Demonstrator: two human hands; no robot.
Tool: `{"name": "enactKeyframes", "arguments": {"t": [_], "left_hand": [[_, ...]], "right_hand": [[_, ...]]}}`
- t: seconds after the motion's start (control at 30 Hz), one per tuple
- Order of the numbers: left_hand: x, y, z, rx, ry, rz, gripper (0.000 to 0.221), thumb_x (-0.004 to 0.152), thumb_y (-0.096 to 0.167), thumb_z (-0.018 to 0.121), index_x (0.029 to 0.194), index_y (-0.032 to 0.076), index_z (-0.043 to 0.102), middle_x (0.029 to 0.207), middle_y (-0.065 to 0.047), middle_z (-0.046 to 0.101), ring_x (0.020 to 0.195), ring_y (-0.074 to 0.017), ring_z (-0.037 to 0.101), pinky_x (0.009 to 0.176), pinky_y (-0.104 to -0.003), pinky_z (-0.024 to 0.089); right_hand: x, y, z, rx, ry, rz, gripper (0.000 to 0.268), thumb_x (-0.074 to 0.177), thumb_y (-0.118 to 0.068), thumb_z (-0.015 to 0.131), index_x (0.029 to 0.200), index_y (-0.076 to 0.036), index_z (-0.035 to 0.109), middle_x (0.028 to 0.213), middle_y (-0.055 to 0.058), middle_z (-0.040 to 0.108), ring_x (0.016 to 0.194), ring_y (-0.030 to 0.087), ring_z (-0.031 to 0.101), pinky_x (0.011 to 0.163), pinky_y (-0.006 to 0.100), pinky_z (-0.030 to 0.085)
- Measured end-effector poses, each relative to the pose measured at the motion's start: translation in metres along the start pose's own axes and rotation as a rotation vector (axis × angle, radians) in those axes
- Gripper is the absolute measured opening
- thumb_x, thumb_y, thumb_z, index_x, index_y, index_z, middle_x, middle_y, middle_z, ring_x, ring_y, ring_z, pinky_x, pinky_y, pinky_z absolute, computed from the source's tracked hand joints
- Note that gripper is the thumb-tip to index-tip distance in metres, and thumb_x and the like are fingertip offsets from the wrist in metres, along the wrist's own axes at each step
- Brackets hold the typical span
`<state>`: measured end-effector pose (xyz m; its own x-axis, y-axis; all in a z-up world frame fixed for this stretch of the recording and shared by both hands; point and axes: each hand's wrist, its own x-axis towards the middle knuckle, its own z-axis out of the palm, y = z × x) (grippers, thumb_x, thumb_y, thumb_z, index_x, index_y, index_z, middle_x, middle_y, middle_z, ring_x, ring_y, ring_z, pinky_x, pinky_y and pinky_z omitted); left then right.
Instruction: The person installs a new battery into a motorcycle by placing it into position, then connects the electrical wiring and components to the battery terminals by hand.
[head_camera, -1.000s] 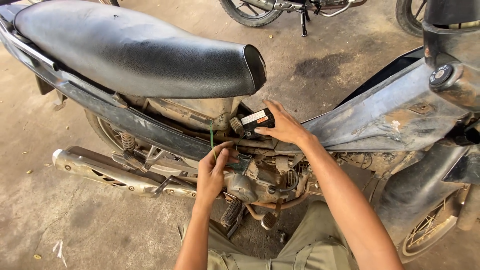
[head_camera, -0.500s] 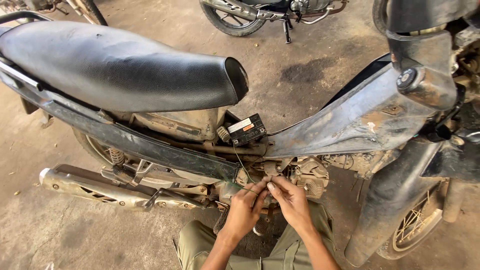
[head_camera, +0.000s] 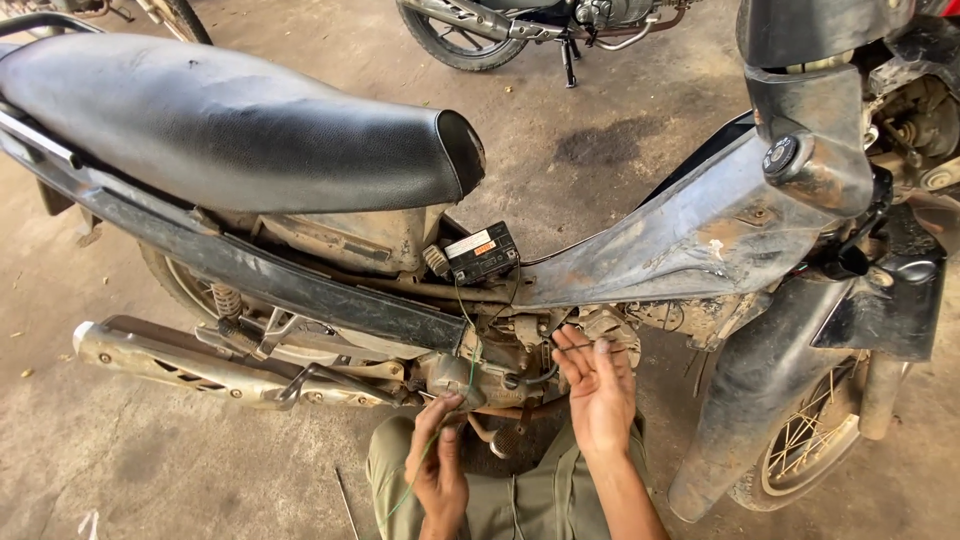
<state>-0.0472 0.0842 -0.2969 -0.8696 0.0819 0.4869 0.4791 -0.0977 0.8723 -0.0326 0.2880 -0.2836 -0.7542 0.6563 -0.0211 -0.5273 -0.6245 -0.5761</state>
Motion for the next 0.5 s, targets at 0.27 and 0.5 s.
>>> {"name": "enactKeyframes", "arguments": {"t": [0.27,0.5], "left_hand": [[-0.008,0.007,0.001,-0.179,0.006,0.083,0.033,0.108,0.015,0.044,0.135,0.001,0.055,0.135,-0.022,0.063,0.122,-0.0329,0.066,0.098,-0.042,0.064],[-0.005,-0.006,0.024,0.518,-0.795,0.405,0.038,0.085,0.007,0.067,0.123,0.006,0.061,0.119,-0.009,0.073,0.119,-0.0286,0.068,0.097,-0.044,0.058]], "right_hand": [[-0.012,-0.019,-0.02,-0.169,0.001,-0.095,0.024,0.106,-0.024,0.056,0.105,-0.003,0.067,0.111,0.013,0.068,0.101,0.022,0.063,0.089,0.035,0.053],[-0.01,-0.009,0.015,-0.383,-0.349,-0.026,0.018,0.094,-0.003,0.067,0.111,-0.004,0.072,0.09,0.014,0.077,0.079,0.024,0.076,0.069,0.034,0.066]]}}
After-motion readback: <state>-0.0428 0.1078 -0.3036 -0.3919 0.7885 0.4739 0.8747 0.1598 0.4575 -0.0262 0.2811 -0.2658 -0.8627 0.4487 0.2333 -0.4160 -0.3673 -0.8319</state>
